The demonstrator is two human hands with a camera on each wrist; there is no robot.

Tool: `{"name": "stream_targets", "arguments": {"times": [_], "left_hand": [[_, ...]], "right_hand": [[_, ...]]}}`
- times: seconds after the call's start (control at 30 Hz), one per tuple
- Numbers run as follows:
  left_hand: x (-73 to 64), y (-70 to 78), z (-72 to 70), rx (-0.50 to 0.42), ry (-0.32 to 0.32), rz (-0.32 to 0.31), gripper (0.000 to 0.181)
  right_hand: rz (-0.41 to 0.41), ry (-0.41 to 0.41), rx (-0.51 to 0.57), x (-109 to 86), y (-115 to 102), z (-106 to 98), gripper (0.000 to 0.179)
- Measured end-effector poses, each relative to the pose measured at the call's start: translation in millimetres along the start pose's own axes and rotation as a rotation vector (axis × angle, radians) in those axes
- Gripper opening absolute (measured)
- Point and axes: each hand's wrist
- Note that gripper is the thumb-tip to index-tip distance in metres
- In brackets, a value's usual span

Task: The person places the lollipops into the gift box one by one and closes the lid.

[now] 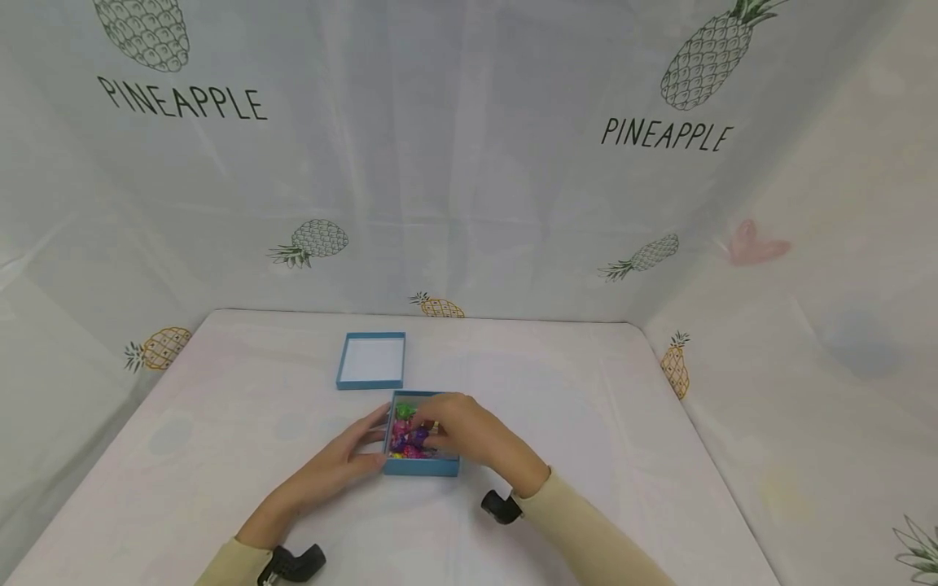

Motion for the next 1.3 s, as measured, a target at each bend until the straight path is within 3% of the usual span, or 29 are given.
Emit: {"name": "stream_targets", "arguments": {"times": [0.23,0.53,1.3], "left_hand": [[0.5,-0.6,-1.0,0.003,-0.01,0.011,0.078],[1.0,0.5,-0.8,-0.004,-0.012,0.003,0.078],[1.3,-0.1,1.5,0.01,0.003,0.002,0.078]], "right_hand": [[-0.048,0.029,0.021,3.4,-0.8,6.6,0.025],[0.027,0.004,0.009,-2.2,0.6,15.5,0.023],[-0.011,-0.047,0.042,-1.8,9.5,21.6,0.022]]}}
Point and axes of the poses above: each hand's wrist, its own x-axis towards the middle knuckle, its own z-axis out of the palm, y = z × x, and after that the axes turned 7 degrees about -z, right-handed
